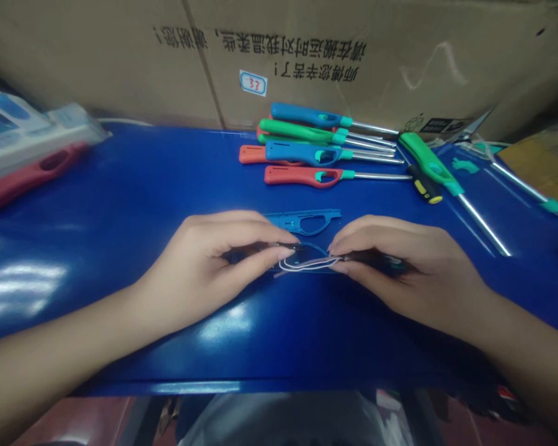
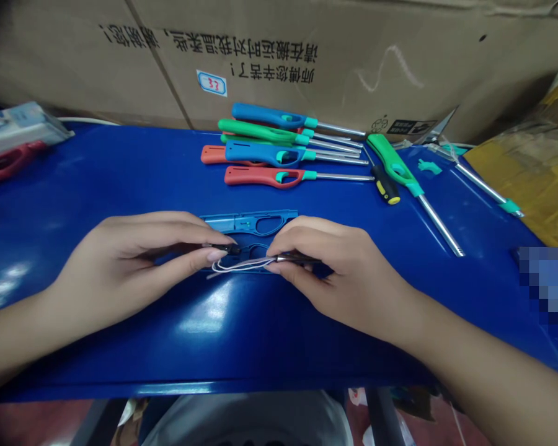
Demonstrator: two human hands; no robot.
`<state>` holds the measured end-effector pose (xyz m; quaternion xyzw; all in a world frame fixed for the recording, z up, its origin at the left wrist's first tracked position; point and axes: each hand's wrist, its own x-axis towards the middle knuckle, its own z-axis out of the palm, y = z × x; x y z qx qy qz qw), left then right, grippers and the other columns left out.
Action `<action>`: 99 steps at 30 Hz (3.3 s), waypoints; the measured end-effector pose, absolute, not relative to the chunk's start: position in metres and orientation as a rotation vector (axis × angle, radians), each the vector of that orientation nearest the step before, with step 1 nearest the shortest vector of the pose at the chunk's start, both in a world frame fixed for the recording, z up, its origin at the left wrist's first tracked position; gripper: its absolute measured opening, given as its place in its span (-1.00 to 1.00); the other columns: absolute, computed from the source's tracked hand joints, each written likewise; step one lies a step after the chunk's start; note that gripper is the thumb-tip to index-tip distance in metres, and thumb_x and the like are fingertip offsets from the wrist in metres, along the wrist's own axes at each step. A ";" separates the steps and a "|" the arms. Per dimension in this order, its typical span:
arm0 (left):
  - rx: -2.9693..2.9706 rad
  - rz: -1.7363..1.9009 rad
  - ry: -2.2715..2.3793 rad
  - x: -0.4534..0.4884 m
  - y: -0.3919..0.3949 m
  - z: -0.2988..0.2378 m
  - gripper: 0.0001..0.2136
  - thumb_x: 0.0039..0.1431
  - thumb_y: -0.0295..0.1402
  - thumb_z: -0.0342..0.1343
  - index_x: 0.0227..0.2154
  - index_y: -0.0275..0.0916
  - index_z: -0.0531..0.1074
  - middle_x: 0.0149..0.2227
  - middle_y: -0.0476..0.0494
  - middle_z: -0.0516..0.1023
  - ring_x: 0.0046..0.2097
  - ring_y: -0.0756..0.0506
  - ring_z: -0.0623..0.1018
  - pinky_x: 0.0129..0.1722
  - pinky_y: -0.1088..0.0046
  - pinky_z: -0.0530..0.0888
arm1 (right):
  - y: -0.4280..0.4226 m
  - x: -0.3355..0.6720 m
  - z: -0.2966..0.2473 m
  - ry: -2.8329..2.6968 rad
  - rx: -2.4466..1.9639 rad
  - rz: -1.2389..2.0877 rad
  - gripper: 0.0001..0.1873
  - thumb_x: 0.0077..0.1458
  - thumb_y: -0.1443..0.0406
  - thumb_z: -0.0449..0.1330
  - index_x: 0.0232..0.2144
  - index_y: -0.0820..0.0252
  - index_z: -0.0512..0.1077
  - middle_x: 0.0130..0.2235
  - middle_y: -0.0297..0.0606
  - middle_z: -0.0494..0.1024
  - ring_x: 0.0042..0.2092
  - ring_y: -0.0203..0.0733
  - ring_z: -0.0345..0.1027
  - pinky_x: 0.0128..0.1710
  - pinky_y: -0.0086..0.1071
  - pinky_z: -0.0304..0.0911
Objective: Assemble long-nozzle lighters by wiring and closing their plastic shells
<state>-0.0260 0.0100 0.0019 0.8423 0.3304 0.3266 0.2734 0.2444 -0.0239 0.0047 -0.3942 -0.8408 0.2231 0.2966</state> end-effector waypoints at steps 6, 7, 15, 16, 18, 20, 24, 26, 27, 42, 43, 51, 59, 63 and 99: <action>2.350 0.922 0.865 -0.027 0.009 0.001 -0.88 0.32 -0.40 0.30 -0.13 -0.21 0.68 -0.15 -0.06 0.75 -0.14 0.00 0.70 -0.09 0.62 0.56 | -0.025 0.244 0.005 -2.280 -1.052 0.538 -0.96 0.30 0.35 0.32 -0.18 0.16 0.56 -0.28 -0.37 0.62 -0.32 -0.37 0.47 -0.32 -0.49 0.32; 2.361 0.927 0.866 -0.027 0.008 0.000 -0.88 0.32 -0.40 0.30 -0.13 -0.22 0.68 -0.16 -0.06 0.75 -0.15 0.00 0.70 -0.10 0.62 0.56 | -0.025 0.243 0.005 -2.279 -1.052 0.541 -0.95 0.30 0.34 0.32 -0.18 0.16 0.56 -0.29 -0.37 0.62 -0.32 -0.38 0.47 -0.31 -0.50 0.32; 2.342 0.986 0.870 -0.022 0.006 -0.002 -0.90 0.31 -0.41 0.32 -0.15 -0.21 0.68 -0.18 -0.06 0.75 -0.19 0.02 0.70 -0.11 0.64 0.56 | -0.028 0.238 0.003 -2.283 -0.969 0.613 -0.93 0.33 0.39 0.29 -0.26 0.20 0.55 -0.35 -0.38 0.60 -0.33 -0.42 0.45 -0.29 -0.56 0.29; 2.343 0.994 0.879 -0.022 0.006 -0.003 -0.90 0.30 -0.41 0.33 -0.16 -0.22 0.68 -0.18 -0.06 0.75 -0.20 0.02 0.69 -0.11 0.64 0.56 | -0.028 0.238 0.003 -2.300 -0.951 0.635 -0.93 0.35 0.38 0.28 -0.25 0.20 0.55 -0.34 -0.37 0.60 -0.33 -0.41 0.45 -0.29 -0.55 0.29; 2.335 0.995 0.883 -0.021 0.006 -0.004 -0.91 0.30 -0.40 0.33 -0.17 -0.23 0.69 -0.19 -0.07 0.75 -0.19 0.03 0.69 -0.11 0.65 0.55 | -0.029 0.237 0.001 -2.337 -0.913 0.679 -0.91 0.38 0.35 0.25 -0.23 0.19 0.55 -0.31 -0.35 0.60 -0.31 -0.39 0.45 -0.26 -0.53 0.30; 2.252 0.964 0.896 -0.019 0.005 -0.004 -0.92 0.29 -0.40 0.34 -0.19 -0.22 0.70 -0.21 -0.04 0.75 -0.25 0.06 0.69 -0.19 0.69 0.56 | -0.029 0.237 0.001 -2.357 -0.894 0.708 -0.89 0.40 0.32 0.24 -0.22 0.20 0.55 -0.30 -0.35 0.60 -0.29 -0.38 0.45 -0.22 -0.52 0.31; 1.634 0.794 0.988 -0.016 0.005 -0.001 -0.92 0.24 -0.44 0.36 -0.23 -0.17 0.71 -0.40 0.07 0.73 -0.47 0.11 0.65 -0.40 0.77 0.57 | -0.028 0.238 0.002 -2.355 -0.938 0.685 -0.91 0.39 0.36 0.23 -0.22 0.19 0.53 -0.31 -0.38 0.58 -0.29 -0.41 0.44 -0.23 -0.56 0.28; 1.320 0.676 0.955 -0.015 0.007 0.000 -0.89 0.23 -0.47 0.37 -0.24 -0.14 0.72 -0.46 0.07 0.72 -0.46 0.09 0.68 -0.39 0.79 0.59 | -0.027 0.239 0.003 -2.351 -0.953 0.669 -0.92 0.39 0.38 0.23 -0.22 0.19 0.53 -0.30 -0.39 0.59 -0.27 -0.42 0.45 -0.24 -0.58 0.27; 1.199 0.623 0.931 -0.015 0.009 0.001 -0.89 0.23 -0.47 0.37 -0.24 -0.13 0.72 -0.45 0.06 0.72 -0.44 0.09 0.69 -0.38 0.79 0.60 | -0.027 0.239 0.003 -2.350 -0.952 0.665 -0.92 0.39 0.38 0.23 -0.21 0.19 0.53 -0.30 -0.40 0.59 -0.27 -0.43 0.45 -0.24 -0.59 0.27; 0.763 0.461 0.789 -0.016 0.013 0.002 -0.83 0.08 -0.31 0.52 -0.26 -0.16 0.74 -0.33 -0.06 0.77 -0.35 0.03 0.74 -0.31 0.77 0.65 | -0.026 0.240 0.004 -2.286 -0.969 0.701 -0.92 0.35 0.38 0.25 -0.24 0.17 0.52 -0.34 -0.38 0.59 -0.36 -0.41 0.42 -0.38 -0.53 0.24; 0.780 0.468 0.777 -0.016 0.013 0.001 -0.85 0.09 -0.31 0.51 -0.27 -0.16 0.74 -0.31 -0.08 0.77 -0.35 0.02 0.74 -0.33 0.77 0.65 | -0.027 0.240 0.004 -2.289 -0.959 0.709 -0.93 0.35 0.38 0.25 -0.24 0.17 0.52 -0.33 -0.38 0.60 -0.35 -0.40 0.44 -0.37 -0.54 0.25; 0.946 0.528 0.782 -0.010 0.003 0.002 -0.92 0.23 -0.47 0.39 -0.27 -0.17 0.73 -0.36 -0.07 0.77 -0.37 0.00 0.75 -0.37 0.72 0.66 | -0.031 0.236 0.006 -2.269 -0.993 0.792 -0.98 0.34 0.33 0.27 -0.19 0.17 0.51 -0.32 -0.39 0.59 -0.37 -0.42 0.41 -0.37 -0.56 0.25; 0.941 0.534 0.800 -0.004 -0.001 0.007 -0.81 0.27 -0.61 0.29 -0.27 -0.20 0.73 -0.43 -0.04 0.75 -0.44 0.05 0.72 -0.39 0.76 0.64 | -0.033 0.229 0.002 -2.258 -0.947 0.799 -0.91 0.36 0.36 0.24 -0.27 0.17 0.48 -0.39 -0.42 0.51 -0.39 -0.43 0.36 -0.39 -0.56 0.21; 0.954 0.572 0.791 -0.004 0.000 0.009 -0.79 0.26 -0.64 0.27 -0.25 -0.22 0.73 -0.42 -0.04 0.75 -0.44 0.06 0.71 -0.38 0.74 0.65 | -0.032 0.232 0.002 -2.259 -0.952 0.765 -0.93 0.37 0.37 0.22 -0.23 0.15 0.48 -0.36 -0.39 0.54 -0.38 -0.40 0.37 -0.38 -0.52 0.23; 1.159 0.682 0.879 0.000 -0.005 0.003 -0.87 0.16 -0.58 0.37 -0.32 -0.21 0.73 -0.46 0.01 0.73 -0.46 0.06 0.70 -0.37 0.76 0.65 | -0.033 0.233 0.009 -2.454 -1.173 0.820 -0.78 0.45 0.13 0.12 -0.20 0.10 0.43 -0.34 -0.43 0.55 -0.37 -0.33 0.40 -0.38 -0.41 0.14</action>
